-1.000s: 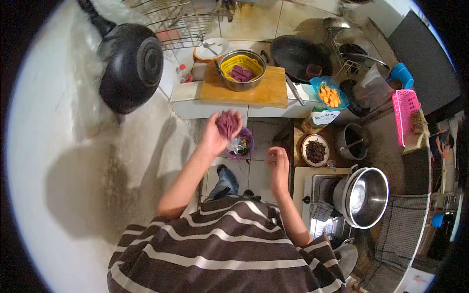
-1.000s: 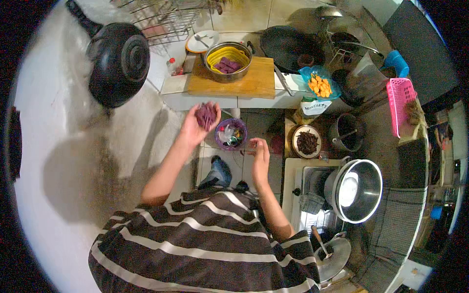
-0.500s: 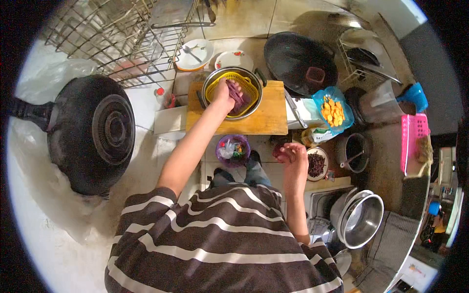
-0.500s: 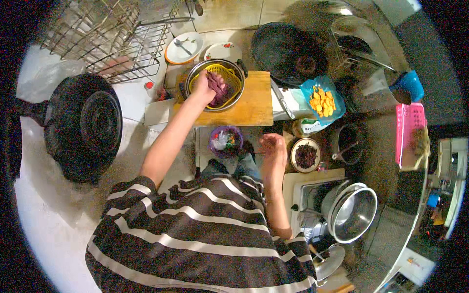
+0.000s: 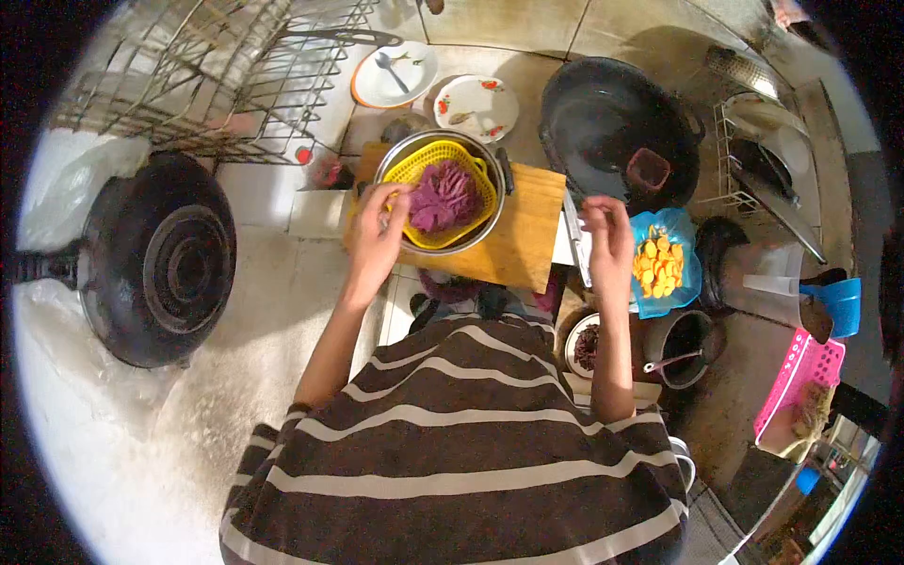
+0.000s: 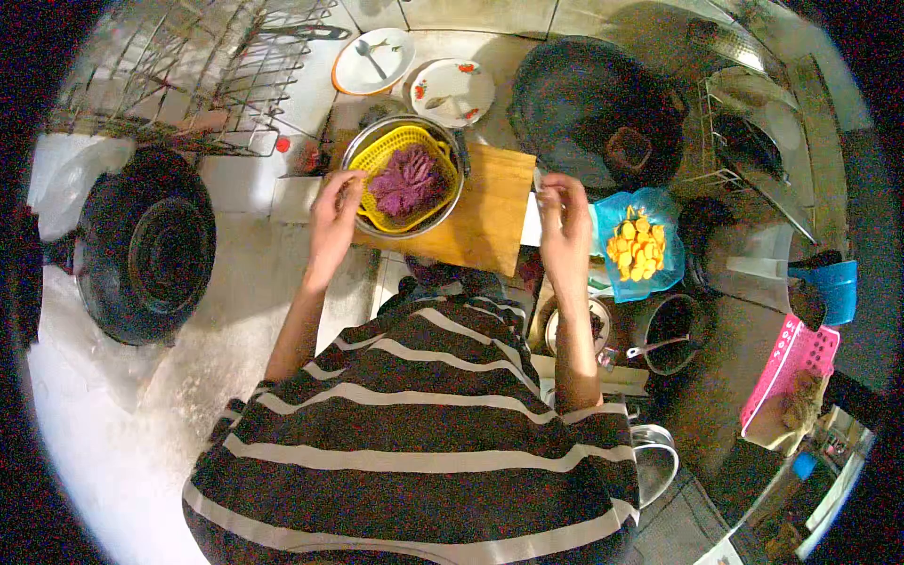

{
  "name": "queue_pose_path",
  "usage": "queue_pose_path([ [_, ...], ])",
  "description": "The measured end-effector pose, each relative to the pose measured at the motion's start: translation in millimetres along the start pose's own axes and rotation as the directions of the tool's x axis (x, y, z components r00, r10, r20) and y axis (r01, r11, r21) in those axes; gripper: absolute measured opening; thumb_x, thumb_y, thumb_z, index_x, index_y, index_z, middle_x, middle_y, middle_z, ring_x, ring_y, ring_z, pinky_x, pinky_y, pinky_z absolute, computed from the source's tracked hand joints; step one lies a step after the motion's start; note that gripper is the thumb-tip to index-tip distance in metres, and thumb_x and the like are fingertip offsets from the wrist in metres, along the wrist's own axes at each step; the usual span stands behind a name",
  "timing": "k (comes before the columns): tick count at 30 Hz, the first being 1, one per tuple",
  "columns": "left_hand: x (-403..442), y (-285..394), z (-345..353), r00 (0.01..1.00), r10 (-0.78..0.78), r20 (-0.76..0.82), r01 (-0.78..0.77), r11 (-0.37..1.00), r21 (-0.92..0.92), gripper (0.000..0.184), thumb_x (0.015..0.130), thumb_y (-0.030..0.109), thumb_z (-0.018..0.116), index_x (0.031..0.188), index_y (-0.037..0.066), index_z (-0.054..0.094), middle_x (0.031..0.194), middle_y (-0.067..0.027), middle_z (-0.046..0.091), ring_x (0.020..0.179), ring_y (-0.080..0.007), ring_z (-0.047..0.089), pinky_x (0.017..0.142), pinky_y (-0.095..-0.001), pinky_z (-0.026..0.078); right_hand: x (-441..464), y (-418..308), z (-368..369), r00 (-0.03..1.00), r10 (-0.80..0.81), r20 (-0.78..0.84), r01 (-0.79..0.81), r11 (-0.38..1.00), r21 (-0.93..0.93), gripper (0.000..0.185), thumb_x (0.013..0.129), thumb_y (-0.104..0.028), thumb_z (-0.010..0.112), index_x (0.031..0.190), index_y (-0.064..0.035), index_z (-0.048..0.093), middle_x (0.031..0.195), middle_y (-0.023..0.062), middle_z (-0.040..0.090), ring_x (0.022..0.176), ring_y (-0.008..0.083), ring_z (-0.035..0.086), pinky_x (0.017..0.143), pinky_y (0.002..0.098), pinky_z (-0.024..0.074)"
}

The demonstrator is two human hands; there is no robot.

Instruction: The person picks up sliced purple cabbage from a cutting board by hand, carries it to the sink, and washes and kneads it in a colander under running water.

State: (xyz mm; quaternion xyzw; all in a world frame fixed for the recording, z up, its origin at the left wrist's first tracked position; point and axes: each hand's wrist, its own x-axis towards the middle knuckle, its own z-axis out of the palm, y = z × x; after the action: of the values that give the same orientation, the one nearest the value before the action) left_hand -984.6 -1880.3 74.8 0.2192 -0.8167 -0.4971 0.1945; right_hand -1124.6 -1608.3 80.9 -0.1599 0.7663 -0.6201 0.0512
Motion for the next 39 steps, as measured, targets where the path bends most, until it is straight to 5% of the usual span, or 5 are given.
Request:
queue_pose_path([
  [9, -19, -18, -3, 0.958, 0.088, -0.275, 0.013, 0.938, 0.346, 0.024, 0.087, 0.013, 0.065, 0.107, 0.005, 0.055, 0.085, -0.0028, 0.044, 0.073, -0.0149, 0.043, 0.068, -0.0275, 0.041, 130, 152, -57, 0.989, 0.04, 0.142, 0.094, 0.567, -0.818, 0.034, 0.083, -0.015, 0.061, 0.11, 0.0032, 0.051, 0.108, 0.0291, 0.057, 0.101, 0.0446, 0.056, 0.081, 0.0471, 0.0494],
  [14, -23, -10, -2, 0.932, -0.101, -0.349, 0.211, 0.932, 0.293, 0.037, 0.084, 0.016, 0.068, 0.111, 0.004, 0.046, 0.087, -0.0055, 0.044, 0.076, -0.0169, 0.045, 0.071, -0.0298, 0.041, 198, 223, -123, 0.947, 0.108, -0.302, -0.319, 0.224, -0.921, 0.065, 0.074, -0.031, 0.072, 0.117, 0.0072, 0.041, 0.113, 0.03, 0.054, 0.106, 0.0433, 0.056, 0.09, 0.0462, 0.0488],
  [21, -22, -9, 0, 0.914, -0.262, -0.309, 0.328, 0.926, 0.187, 0.037, 0.085, 0.015, 0.067, 0.112, 0.006, 0.043, 0.089, -0.0064, 0.049, 0.072, -0.0146, 0.047, 0.064, -0.029, 0.043, 217, 266, -137, 0.848, 0.368, -0.38, -0.502, 0.332, -0.799, 0.079, 0.082, -0.041, 0.063, 0.128, 0.0133, 0.03, 0.116, 0.0312, 0.056, 0.103, 0.0401, 0.06, 0.087, 0.0427, 0.0519],
  [27, -23, -24, 1, 0.908, -0.163, -0.387, 0.247, 0.952, 0.179, 0.035, 0.086, 0.012, 0.064, 0.113, 0.005, 0.043, 0.089, -0.0072, 0.051, 0.072, -0.0165, 0.048, 0.065, -0.028, 0.042, 217, 299, -140, 0.884, 0.317, -0.344, -0.467, 0.549, -0.694, 0.065, 0.081, -0.029, 0.063, 0.138, -0.0143, 0.035, 0.117, 0.0278, 0.058, 0.107, 0.0427, 0.058, 0.09, 0.047, 0.0468],
  [39, 53, 142, -9, 0.87, 0.483, -0.101, -0.385, 0.793, 0.472, 0.021, 0.076, 0.004, 0.067, 0.096, 0.004, 0.058, 0.088, -0.0101, 0.055, 0.074, -0.0249, 0.054, 0.067, -0.0348, 0.046, 235, 144, -96, 0.825, -0.305, 0.477, 0.45, -0.159, -0.879, 0.046, 0.08, -0.008, 0.057, 0.117, -0.0328, 0.047, 0.121, 0.0135, 0.04, 0.067, 0.0276, 0.063, 0.046, 0.0307, 0.0534],
])
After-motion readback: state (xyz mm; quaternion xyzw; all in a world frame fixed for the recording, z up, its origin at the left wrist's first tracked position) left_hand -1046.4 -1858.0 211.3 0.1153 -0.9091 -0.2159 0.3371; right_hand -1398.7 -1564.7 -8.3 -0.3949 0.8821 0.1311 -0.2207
